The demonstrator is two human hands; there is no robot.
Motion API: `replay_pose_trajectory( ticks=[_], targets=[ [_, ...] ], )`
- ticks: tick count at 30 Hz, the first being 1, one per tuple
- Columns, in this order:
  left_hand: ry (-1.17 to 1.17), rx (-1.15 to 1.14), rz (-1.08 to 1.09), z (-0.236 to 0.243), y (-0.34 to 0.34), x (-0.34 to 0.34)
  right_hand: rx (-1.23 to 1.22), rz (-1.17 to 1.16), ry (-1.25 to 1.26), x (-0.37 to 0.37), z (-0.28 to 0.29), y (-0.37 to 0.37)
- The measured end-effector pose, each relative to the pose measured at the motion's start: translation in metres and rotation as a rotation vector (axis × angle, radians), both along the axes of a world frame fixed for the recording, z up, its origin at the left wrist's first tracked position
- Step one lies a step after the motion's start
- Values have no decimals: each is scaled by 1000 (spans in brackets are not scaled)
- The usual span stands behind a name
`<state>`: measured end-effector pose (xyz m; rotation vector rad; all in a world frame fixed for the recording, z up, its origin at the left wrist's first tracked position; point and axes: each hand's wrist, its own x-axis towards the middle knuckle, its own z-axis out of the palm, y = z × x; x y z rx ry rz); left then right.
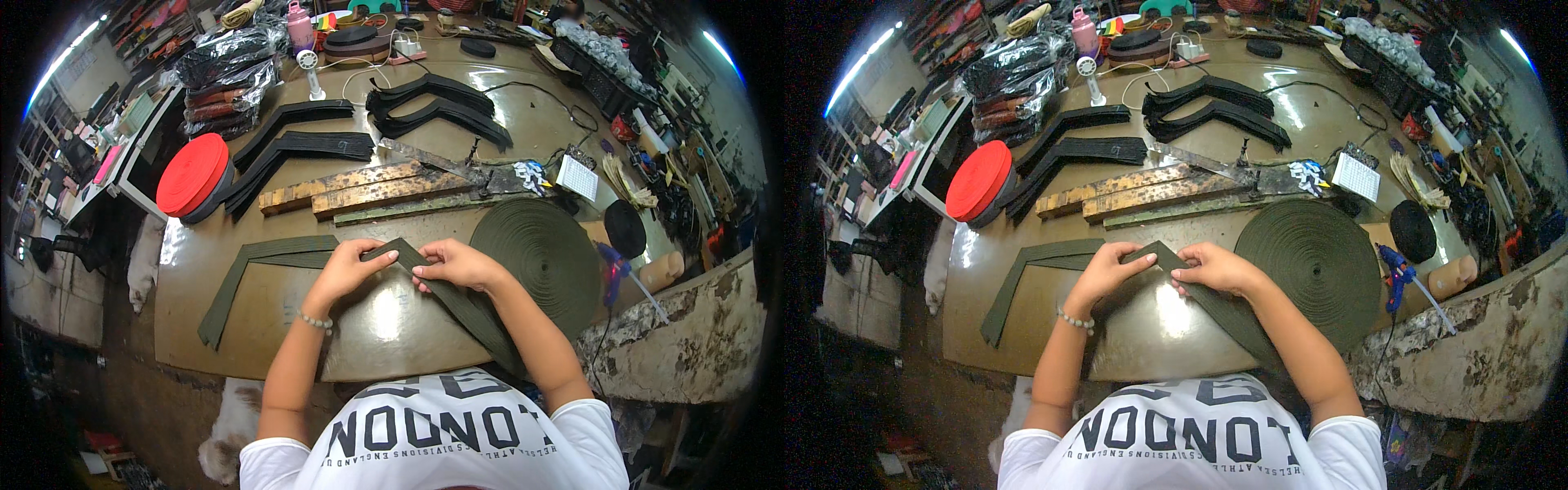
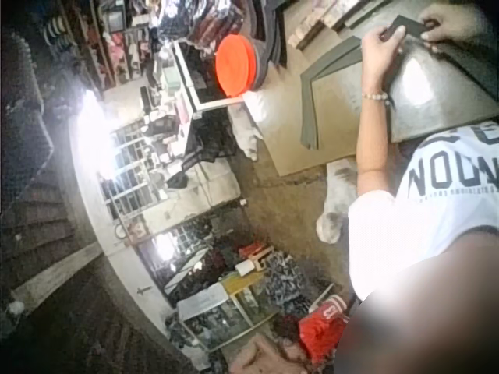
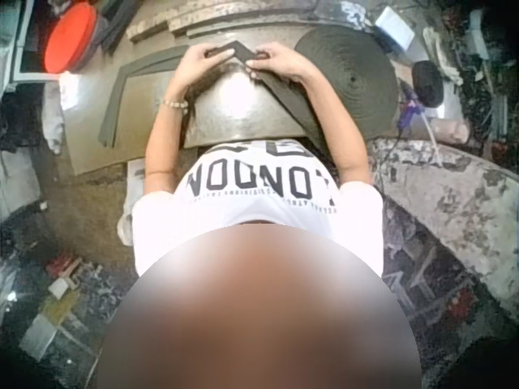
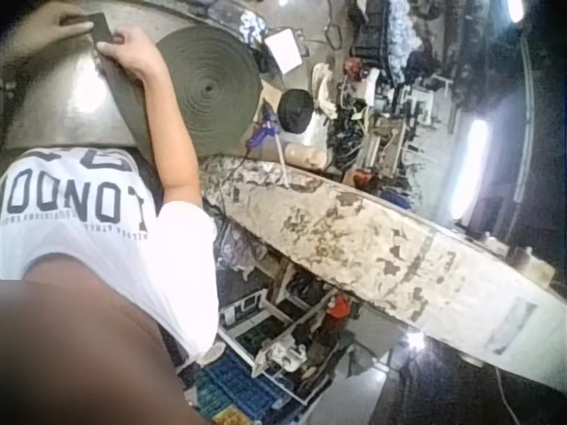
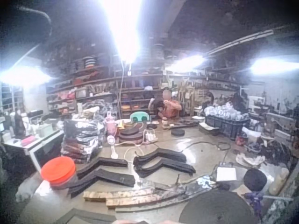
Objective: The person cuts strips from a roll of green fabric using a handheld cutting tool on a metal worktable. They repeatedly measure, cut, and stack the resulting strips while a small dog remains on the floor nearby.
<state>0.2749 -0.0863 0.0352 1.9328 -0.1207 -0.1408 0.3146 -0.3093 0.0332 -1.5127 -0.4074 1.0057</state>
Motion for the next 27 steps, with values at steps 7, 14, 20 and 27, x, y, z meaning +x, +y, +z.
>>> replay_pose_trajectory(
  ticks=[7,14,20,27],
  targets=[
    [33,-153,-98,46,-5,53,63,-177,45,29,65,-50],
    [10,-78,40,59,34,181,-181,-444,-278,101,113,-117],
    [141,123,88,10,41,230,-220,-539,-234,149,73,-110],
    [140,92,170,-17,35,238,-354,-448,-239,169,38,-119]
  ],
)
